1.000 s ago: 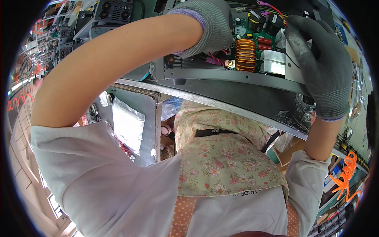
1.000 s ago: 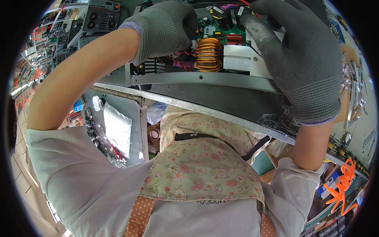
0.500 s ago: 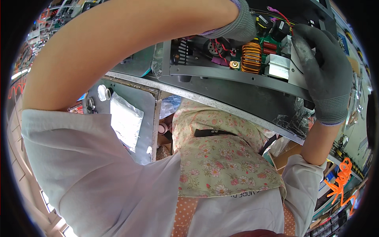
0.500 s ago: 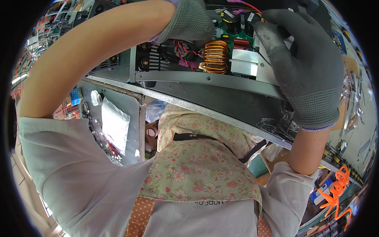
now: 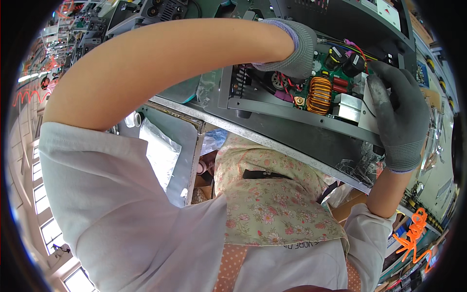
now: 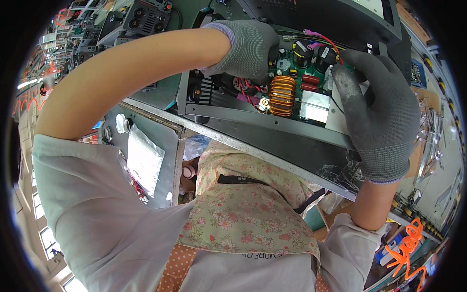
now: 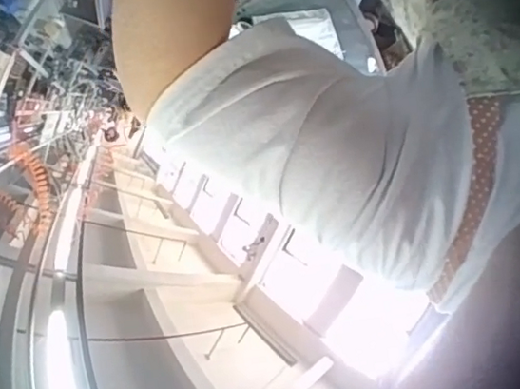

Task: Assembling the internal wiring and components of an electronic power supply unit on a production line.

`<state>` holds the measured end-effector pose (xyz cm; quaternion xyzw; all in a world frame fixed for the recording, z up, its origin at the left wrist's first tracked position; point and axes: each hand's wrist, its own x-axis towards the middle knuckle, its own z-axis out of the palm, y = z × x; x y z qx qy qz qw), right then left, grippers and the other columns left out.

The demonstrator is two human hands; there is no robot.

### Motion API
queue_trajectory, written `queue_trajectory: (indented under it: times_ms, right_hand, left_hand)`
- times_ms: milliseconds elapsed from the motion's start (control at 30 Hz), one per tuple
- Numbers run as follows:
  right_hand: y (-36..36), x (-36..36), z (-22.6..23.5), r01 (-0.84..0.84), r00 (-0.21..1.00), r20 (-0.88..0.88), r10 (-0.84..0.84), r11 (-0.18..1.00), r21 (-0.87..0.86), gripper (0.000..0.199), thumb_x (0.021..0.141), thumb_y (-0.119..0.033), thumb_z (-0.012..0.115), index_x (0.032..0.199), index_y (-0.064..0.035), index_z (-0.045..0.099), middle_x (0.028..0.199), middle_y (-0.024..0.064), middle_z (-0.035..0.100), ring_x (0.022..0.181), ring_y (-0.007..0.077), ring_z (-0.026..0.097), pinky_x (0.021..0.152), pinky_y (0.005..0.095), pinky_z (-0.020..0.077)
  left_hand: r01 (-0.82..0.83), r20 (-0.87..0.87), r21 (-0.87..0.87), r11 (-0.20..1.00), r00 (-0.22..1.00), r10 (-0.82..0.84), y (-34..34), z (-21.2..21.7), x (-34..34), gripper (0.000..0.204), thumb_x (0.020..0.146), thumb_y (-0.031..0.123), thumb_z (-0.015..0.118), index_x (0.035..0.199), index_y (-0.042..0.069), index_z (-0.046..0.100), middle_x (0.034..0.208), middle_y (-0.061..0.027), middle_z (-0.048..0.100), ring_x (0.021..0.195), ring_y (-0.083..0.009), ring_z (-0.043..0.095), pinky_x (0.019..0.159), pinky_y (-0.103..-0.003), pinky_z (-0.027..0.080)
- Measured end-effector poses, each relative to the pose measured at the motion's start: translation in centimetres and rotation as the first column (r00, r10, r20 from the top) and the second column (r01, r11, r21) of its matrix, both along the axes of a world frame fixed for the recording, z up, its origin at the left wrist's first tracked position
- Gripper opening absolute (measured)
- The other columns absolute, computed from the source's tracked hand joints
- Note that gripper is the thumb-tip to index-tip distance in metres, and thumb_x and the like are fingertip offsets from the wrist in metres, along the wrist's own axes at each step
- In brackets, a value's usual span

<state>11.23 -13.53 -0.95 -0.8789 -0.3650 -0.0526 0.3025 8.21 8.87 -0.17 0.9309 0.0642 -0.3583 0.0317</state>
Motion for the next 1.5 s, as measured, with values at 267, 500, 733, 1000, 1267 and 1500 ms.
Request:
queue_trajectory:
  times_ms: [267,500,733,1000,1267,1500]
  right_hand:
    - [0.0,0.2,0.7,0.012,1.000,-0.027,-0.012,1.000,-0.016,0.025,0.089,-0.024,0.073,0.110,-0.0106,0.073,0.092,0.0050,0.069,0.072,0.0129,0.061,0.064,0.0273,0.0478]
    - [-0.7,1.2,-0.3,-0.064,0.988,-0.104,0.112,0.921,0.385,0.036,0.099,-0.033,0.061,0.114,-0.0029,0.072,0.095,0.0058,0.072,0.072,0.0091,0.058,0.070,0.0244,0.0468]
    - [2.3,-0.2,7.1,-0.010,0.900,-0.339,0.274,0.790,0.613,0.075,0.104,-0.065,0.020,0.124,-0.0021,0.057,0.070,-0.0023,0.047,0.057,0.0041,0.035,0.053,0.0202,0.0274]
    - [12.1,1.7,5.4,-0.281,0.673,-0.283,0.683,0.591,0.756,0.071,0.102,-0.065,0.032,0.119,-0.0021,0.061,0.075,0.0045,0.060,0.062,0.0112,0.050,0.057,0.0254,0.0380]
    - [15.0,2.0,0.4,-0.258,0.840,-0.293,0.457,0.812,0.524,0.075,0.099,-0.069,0.027,0.152,-0.0165,0.033,0.115,0.0113,0.063,0.102,0.0184,0.061,0.088,0.0340,0.0495]
    - [13.6,0.5,2.7,-0.311,0.795,-0.351,0.494,0.830,0.464,0.059,0.105,-0.054,0.040,0.138,-0.0073,0.053,0.105,0.0149,0.068,0.095,0.0216,0.066,0.089,0.0353,0.0503]
  left_hand:
    - [0.062,0.019,0.003,0.998,0.998,-0.062,0.3,-0.9,1.2,0.064,0.066,0.033,0.090,0.118,0.002,0.070,0.106,-0.0162,0.073,0.098,-0.0304,0.072,0.089,-0.041,0.058]
    - [0.134,0.275,0.020,0.991,0.952,-0.134,0.3,0.2,-0.9,0.037,0.076,0.025,0.077,0.107,0.005,0.076,0.106,-0.0192,0.074,0.098,-0.0345,0.072,0.084,-0.043,0.059]
    - [0.133,0.738,-0.216,0.967,0.671,0.073,-1.0,3.3,-3.8,0.034,0.085,0.020,0.069,0.115,0.006,0.062,0.098,-0.0145,0.072,0.092,-0.0316,0.071,0.083,-0.041,0.056]
    - [0.281,0.832,-0.545,0.790,0.057,0.553,2.2,2.8,-6.4,0.030,0.084,0.010,0.065,0.114,0.006,0.064,0.099,-0.0122,0.064,0.077,-0.0263,0.064,0.077,-0.038,0.053]
    - [0.293,0.789,-0.613,0.733,0.189,0.585,3.1,1.4,-8.3,0.020,0.089,0.014,0.074,0.103,0.000,0.071,0.092,-0.0100,0.069,0.079,-0.0158,0.067,0.073,-0.029,0.053]
    - [0.261,0.910,-0.411,0.874,0.059,0.410,4.3,0.3,-8.2,0.017,0.088,0.012,0.073,0.103,0.004,0.073,0.090,-0.0114,0.069,0.077,-0.0221,0.068,0.071,-0.030,0.053]
